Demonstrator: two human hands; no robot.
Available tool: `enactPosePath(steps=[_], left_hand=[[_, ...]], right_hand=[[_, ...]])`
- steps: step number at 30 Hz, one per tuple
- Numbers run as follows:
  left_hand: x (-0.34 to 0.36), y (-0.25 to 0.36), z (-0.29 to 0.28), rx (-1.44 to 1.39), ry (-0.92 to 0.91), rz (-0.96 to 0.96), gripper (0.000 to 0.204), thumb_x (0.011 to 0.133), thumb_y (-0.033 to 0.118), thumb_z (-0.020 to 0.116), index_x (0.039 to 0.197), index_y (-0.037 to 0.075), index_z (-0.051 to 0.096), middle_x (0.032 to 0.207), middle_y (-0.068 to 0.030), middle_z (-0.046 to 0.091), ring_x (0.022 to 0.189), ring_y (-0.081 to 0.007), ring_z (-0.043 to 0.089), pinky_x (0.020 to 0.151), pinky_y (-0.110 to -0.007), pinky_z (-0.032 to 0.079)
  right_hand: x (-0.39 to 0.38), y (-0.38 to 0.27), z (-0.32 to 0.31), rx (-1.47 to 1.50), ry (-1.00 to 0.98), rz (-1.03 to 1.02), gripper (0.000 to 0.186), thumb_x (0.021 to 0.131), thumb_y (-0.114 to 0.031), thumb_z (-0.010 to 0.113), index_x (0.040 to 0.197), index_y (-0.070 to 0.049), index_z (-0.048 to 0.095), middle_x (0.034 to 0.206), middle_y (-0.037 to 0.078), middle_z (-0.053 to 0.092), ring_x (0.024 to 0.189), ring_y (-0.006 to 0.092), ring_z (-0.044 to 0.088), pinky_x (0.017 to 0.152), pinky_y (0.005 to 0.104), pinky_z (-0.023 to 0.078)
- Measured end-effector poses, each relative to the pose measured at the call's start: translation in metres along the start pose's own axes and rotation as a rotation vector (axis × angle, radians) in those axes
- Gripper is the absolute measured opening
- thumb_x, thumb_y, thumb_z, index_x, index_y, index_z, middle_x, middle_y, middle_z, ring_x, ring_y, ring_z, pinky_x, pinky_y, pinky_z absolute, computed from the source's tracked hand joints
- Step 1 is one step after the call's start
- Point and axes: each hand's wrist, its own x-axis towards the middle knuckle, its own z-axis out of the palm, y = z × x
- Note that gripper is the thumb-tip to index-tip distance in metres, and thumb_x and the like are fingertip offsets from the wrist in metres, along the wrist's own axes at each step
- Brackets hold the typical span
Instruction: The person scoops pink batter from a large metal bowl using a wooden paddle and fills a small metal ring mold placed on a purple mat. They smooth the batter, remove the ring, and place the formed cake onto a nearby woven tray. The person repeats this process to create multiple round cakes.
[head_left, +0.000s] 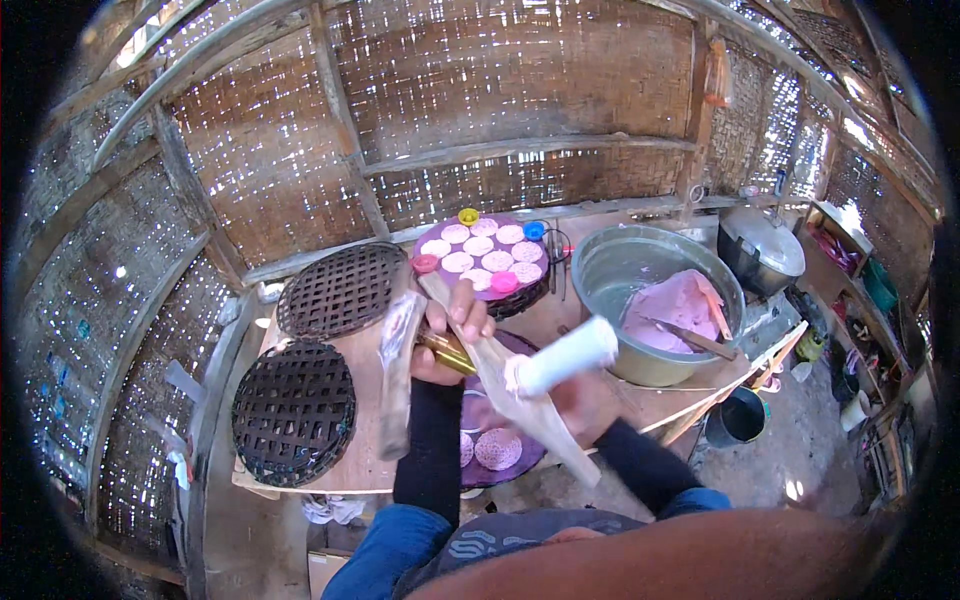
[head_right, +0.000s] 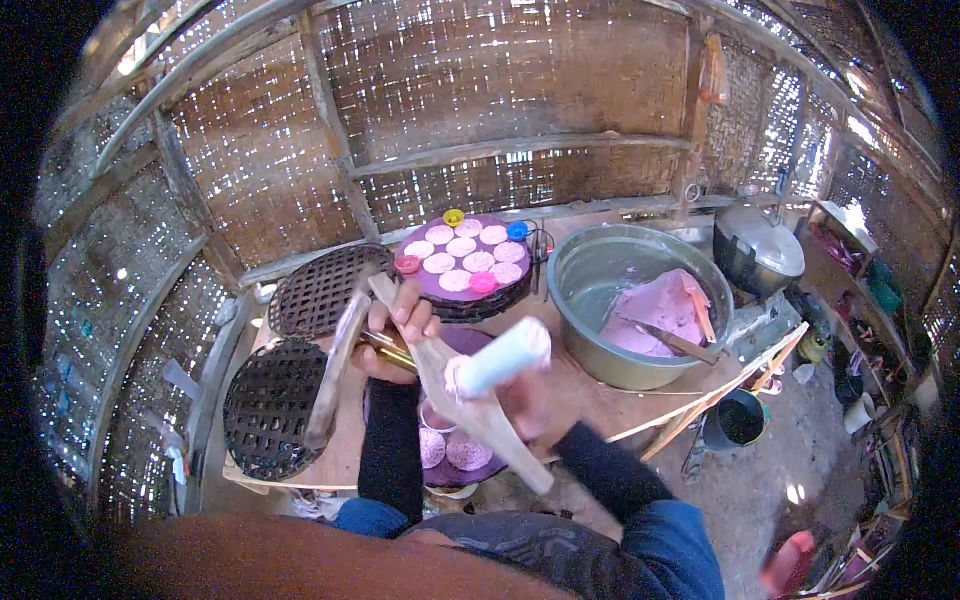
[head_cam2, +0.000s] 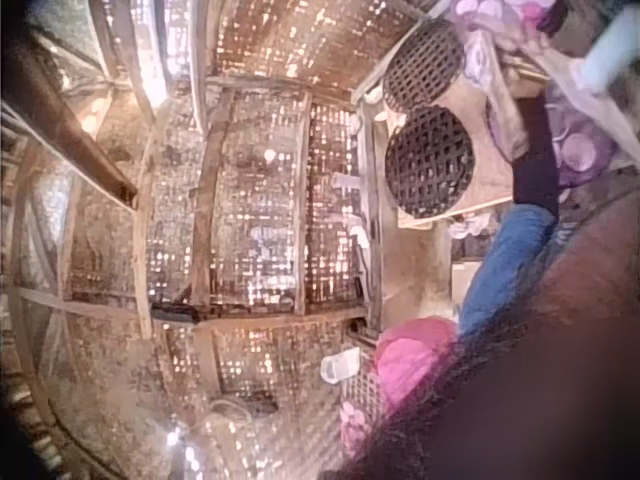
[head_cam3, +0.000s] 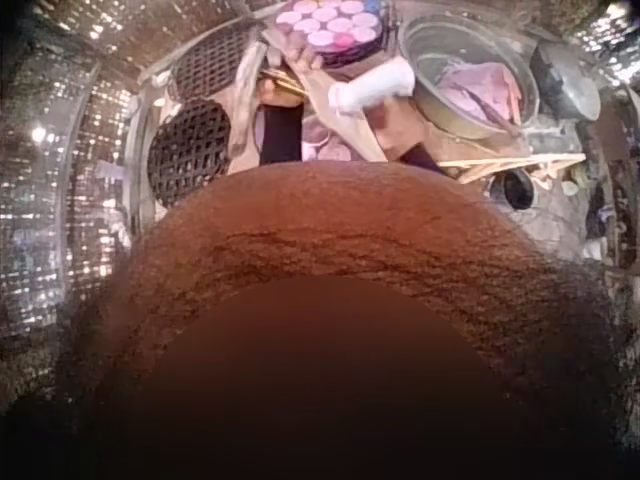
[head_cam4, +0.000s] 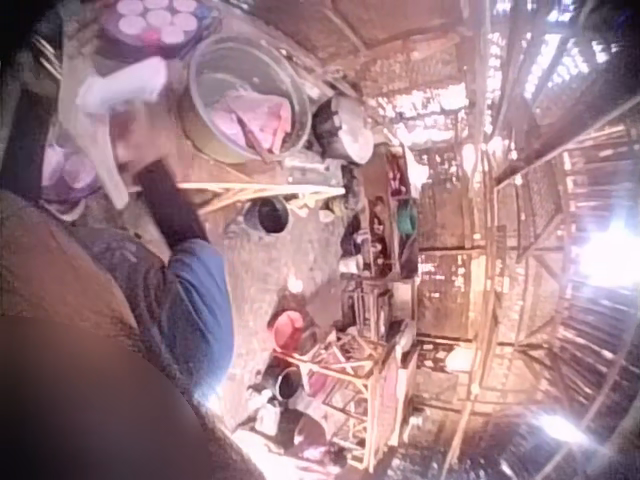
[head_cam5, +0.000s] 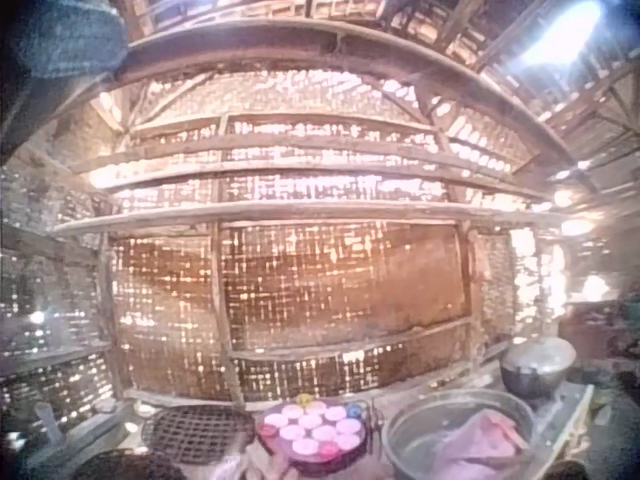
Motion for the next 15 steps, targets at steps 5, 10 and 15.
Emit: enactPosePath(steps=[5, 10, 15], left_hand=[[-0.039, 0.017, -0.003, 0.131, 0.307, -0.078, 0.036, 0.079, 0.029, 0.064, 0.107, 0.009, 0.052, 0.130, -0.0157, 0.036, 0.113, -0.0301, 0.044, 0.092, -0.043, 0.042], [-0.100, 0.090, 0.012, 1.471, 0.745, -0.752, 0.011, 0.075, 0.006, 0.058, 0.086, 0.005, 0.059, 0.090, -0.0091, 0.060, 0.082, -0.0206, 0.057, 0.071, -0.034, 0.047], [-0.102, 0.080, 0.076, 2.051, 0.174, -0.604, 0.026, 0.068, 0.024, 0.070, 0.084, 0.006, 0.063, 0.081, -0.0086, 0.063, 0.077, -0.0260, 0.060, 0.070, -0.035, 0.047]], right_hand=[[0.024, 0.069, 0.068, 0.511, -0.400, 0.123, 0.103, 0.069, -0.077, 0.043, 0.141, -0.009, 0.013, 0.111, 0.024, 0.049, 0.064, 0.0204, 0.053, 0.036, 0.0280, 0.040], [-0.011, 0.025, 0.078, -0.350, 0.336, -0.371, 0.073, 0.085, -0.058, 0.038, 0.128, 0.001, 0.033, 0.112, 0.019, 0.051, 0.081, 0.0225, 0.058, 0.050, 0.0317, 0.052], [0.003, 0.036, 0.088, -0.901, 0.422, -0.445, 0.063, 0.089, -0.036, 0.047, 0.133, 0.002, 0.022, 0.107, 0.013, 0.048, 0.088, 0.0217, 0.056, 0.053, 0.0319, 0.054]])
